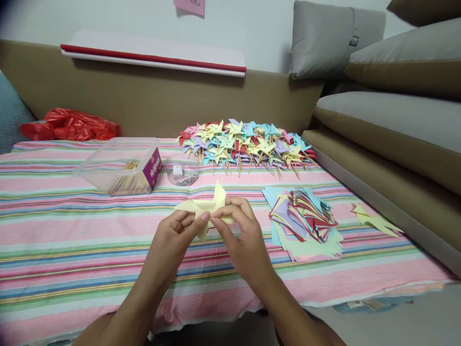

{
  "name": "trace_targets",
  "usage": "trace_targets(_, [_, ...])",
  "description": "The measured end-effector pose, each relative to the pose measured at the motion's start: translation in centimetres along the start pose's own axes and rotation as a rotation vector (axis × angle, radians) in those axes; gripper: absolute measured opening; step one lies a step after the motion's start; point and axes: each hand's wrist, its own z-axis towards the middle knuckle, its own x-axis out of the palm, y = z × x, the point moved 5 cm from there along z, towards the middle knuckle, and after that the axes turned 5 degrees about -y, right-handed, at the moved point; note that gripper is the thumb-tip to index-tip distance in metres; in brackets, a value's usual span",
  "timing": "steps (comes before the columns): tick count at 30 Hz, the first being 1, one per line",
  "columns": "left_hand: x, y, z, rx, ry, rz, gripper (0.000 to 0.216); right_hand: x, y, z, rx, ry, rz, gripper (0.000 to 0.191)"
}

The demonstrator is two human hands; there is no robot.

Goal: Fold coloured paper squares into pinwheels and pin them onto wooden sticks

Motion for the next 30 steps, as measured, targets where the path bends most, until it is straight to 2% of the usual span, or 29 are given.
trace_targets(7, [0.1, 0.1, 0.0, 0.018, 0.002, 0.01, 0.027, 0.2, -0.5, 0.0, 0.085, 0.026, 0.115, 0.007])
trace_targets(18, [0.1, 0.4, 0.1, 0.051, 0.001, 0.045, 0.027, 0.5, -1.0, -0.3, 0.177, 0.035, 0.157, 0.012])
trace_targets(23, [0.4, 0.3, 0.0, 0.075, 0.039, 0.03, 0.024, 0.4, -1.1, -0.3, 0.217, 0.033, 0.182, 0.014])
trace_targets(28, [0.5, 0.2, 0.0, 0.07, 0.048, 0.024, 0.028, 0.5, -1.3, -0.3, 0.252, 0.019, 0.21, 0.013])
trace_targets(30, [0.5, 0.3, 0.0, 0.077, 0.05, 0.022, 0.028, 0.5, -1.6, -0.4, 0.268, -0.025, 0.241, 0.015])
